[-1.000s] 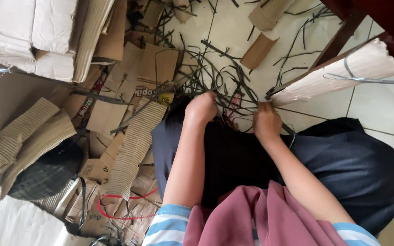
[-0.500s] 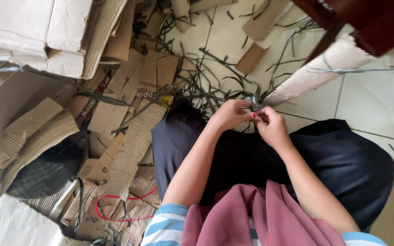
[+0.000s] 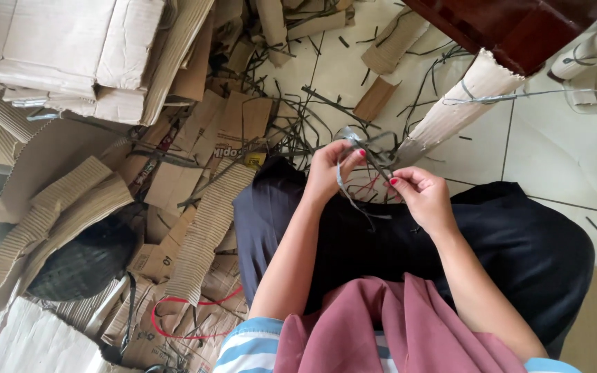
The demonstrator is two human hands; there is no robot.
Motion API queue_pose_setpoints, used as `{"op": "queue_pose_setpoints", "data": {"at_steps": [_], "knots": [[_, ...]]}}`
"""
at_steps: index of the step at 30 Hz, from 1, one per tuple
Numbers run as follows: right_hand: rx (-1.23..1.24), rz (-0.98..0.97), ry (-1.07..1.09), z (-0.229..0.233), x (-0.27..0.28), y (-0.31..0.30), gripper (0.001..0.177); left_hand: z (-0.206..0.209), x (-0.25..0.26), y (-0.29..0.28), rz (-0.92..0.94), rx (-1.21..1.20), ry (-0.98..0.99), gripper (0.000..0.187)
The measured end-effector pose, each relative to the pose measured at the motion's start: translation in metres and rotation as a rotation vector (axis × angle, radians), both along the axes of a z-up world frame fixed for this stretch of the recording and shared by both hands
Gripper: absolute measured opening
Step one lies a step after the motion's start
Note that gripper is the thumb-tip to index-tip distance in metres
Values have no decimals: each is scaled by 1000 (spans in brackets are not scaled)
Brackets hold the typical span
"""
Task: Wrapping wooden chair legs with corrugated cardboard and securing them with plastic ties for protection.
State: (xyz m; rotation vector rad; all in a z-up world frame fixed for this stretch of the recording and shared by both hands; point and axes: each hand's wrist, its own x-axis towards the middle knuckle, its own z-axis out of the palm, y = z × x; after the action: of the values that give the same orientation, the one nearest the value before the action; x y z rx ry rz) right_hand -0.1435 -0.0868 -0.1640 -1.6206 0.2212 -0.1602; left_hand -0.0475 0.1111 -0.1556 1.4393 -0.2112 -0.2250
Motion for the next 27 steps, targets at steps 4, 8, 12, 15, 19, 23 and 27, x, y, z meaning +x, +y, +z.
{"op": "queue_pose_setpoints", "data": {"at_steps": [4, 8, 12, 15, 19, 23, 27], "knots": [[-2, -49, -24, 26, -4, 3, 11, 2, 18, 13, 186, -133, -56, 14], [-8, -64, -42, 54, -9, 0, 8, -56, 21, 22, 463, -445, 519, 34], [-54, -76, -5, 51, -11, -5, 9, 5, -44, -12, -79, -119, 454, 54], [-162, -68, 2, 34, -15, -12, 9, 32, -55, -37, -270, -425, 329, 60], [-239, -61, 73, 29, -33, -36, 10, 18, -36, -47, -92, -344, 352, 33], [-383, -38, 197, 20, -50, -80, 14, 30, -36, -48, -112, -252, 290, 28], [-514, 98, 294, 69, -54, -80, 19, 22, -42, -55, -123, -185, 216, 21]]}}
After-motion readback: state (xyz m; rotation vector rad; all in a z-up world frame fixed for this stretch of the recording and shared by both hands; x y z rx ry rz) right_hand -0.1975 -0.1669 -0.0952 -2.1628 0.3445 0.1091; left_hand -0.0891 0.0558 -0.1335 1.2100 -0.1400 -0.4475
